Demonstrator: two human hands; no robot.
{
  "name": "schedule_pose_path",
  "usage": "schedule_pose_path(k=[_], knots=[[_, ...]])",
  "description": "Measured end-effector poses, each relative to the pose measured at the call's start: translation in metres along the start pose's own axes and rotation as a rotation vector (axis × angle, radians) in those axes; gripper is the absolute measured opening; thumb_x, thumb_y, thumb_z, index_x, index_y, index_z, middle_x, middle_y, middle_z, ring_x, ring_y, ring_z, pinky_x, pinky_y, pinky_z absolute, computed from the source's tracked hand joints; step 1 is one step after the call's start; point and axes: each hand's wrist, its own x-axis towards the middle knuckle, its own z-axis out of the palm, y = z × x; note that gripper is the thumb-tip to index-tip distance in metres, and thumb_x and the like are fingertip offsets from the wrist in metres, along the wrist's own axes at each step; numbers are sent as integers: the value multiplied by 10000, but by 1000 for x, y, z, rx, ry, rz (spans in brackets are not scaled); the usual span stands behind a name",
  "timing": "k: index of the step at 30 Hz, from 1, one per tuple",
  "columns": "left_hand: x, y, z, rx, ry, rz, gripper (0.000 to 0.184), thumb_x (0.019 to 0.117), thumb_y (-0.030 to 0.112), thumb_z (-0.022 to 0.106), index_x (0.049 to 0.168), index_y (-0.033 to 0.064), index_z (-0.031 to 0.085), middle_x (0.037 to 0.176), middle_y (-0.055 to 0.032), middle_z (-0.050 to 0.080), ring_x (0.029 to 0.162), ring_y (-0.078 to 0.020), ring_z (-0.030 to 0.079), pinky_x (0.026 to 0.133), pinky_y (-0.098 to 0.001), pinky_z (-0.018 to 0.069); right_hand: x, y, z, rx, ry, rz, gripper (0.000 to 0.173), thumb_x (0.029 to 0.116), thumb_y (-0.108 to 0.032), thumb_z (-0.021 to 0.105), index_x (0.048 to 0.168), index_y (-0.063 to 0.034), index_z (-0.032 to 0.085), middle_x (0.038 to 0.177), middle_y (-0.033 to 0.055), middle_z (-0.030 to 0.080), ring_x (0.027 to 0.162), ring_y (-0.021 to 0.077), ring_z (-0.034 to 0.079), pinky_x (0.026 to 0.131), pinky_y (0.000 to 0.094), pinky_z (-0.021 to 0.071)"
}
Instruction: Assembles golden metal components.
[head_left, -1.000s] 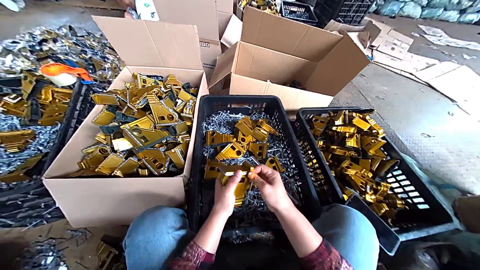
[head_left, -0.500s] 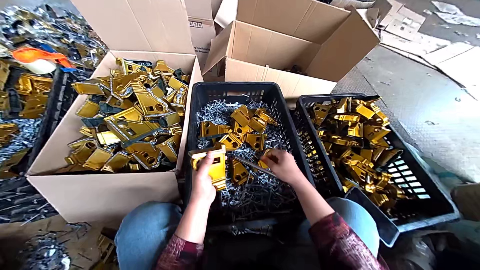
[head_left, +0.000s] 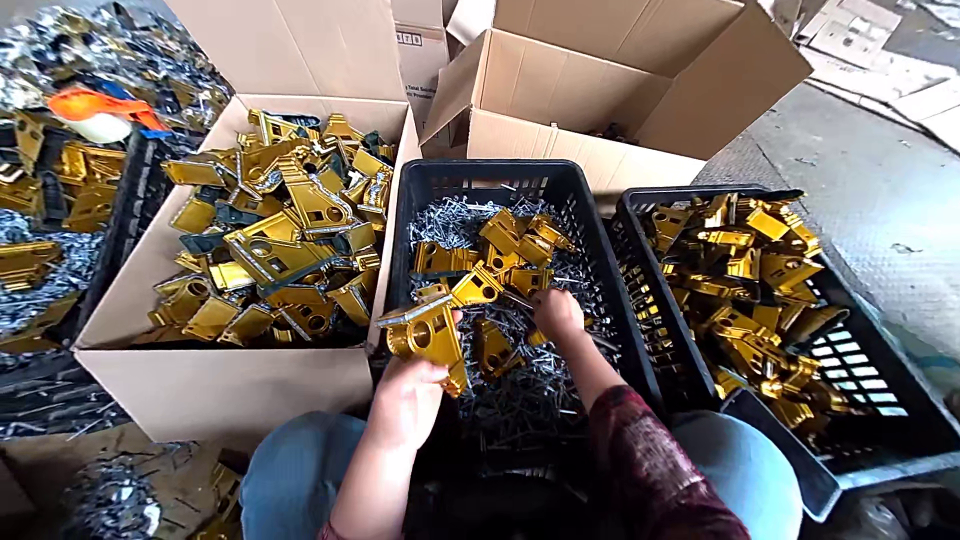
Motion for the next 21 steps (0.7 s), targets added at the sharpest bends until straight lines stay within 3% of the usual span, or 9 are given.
schedule_pose_path(k=[1, 3, 5, 8, 12, 16, 19, 21], knots=[[-3, 7, -1, 15, -13, 31, 301, 732, -29, 565, 1001, 73, 655, 1015, -70, 736, 956, -148, 711, 852, -350, 591, 3, -1, -2, -15, -19, -3, 244, 1012, -201, 593, 1151, -71, 745, 1145, 231, 714, 1090, 445, 676, 886, 669, 523], [-7, 21, -6, 66, -25, 76, 357, 741, -42, 574, 1075, 59, 647, 1076, -72, 726, 997, -146, 700, 873, -345, 587, 5, -11, 0, -47, -60, -43, 241, 1004, -239, 613, 1102, -70, 755, 1087, 230, 724, 1057, 448, 684, 861, 679, 527], [-6, 33, -10, 137, 2, 110, 424, 775, -61, 566, 1190, 21, 597, 1173, -92, 697, 1059, -157, 682, 907, -341, 579, 6, -26, 9, -106, -125, -88, 219, 1000, -182, 601, 1109, -60, 746, 1135, 232, 711, 1094, 448, 670, 874, 674, 527], [2, 41, -17, 148, 68, 99, 473, 793, -80, 580, 1254, -8, 502, 1193, -113, 666, 1073, -171, 675, 925, -345, 580, 14, -54, 22, -217, -215, -32, 220, 993, -86, 564, 1127, -9, 720, 1203, 244, 687, 1135, 446, 658, 880, 647, 532], [11, 40, -32, -149, -72, -55, 433, 771, 31, 744, 1188, 10, 631, 1234, -207, 672, 1093, -273, 692, 933, -422, 580, 14, -79, 43, -302, -220, -44, 279, 1023, -36, 462, 1164, 58, 685, 1248, 260, 666, 1168, 438, 645, 904, 617, 525], [18, 37, -34, -193, -196, -106, 459, 762, 73, 811, 1193, 30, 659, 1261, -197, 663, 1113, -284, 683, 931, -430, 582, 18, -69, 47, -309, -240, -102, 322, 1022, -53, 469, 1272, 12, 660, 1341, 258, 620, 1219, 448, 616, 950, 634, 507], [20, 31, -26, -195, -152, -131, 526, 766, 59, 816, 1232, 17, 575, 1172, -179, 661, 1006, -252, 692, 903, -392, 587, 21, -47, 33, -251, -238, -193, 326, 1003, -169, 546, 1282, -72, 684, 1324, 220, 650, 1234, 431, 615, 975, 660, 492], [19, 26, -15, -207, -51, -165, 536, 822, 50, 747, 1279, 61, 466, 1072, -138, 643, 844, -193, 695, 757, -320, 616, 8, -39, 10, -179, -194, -274, 302, 997, -171, 557, 1241, -62, 699, 1257, 213, 682, 1195, 420, 640, 970, 655, 496]])
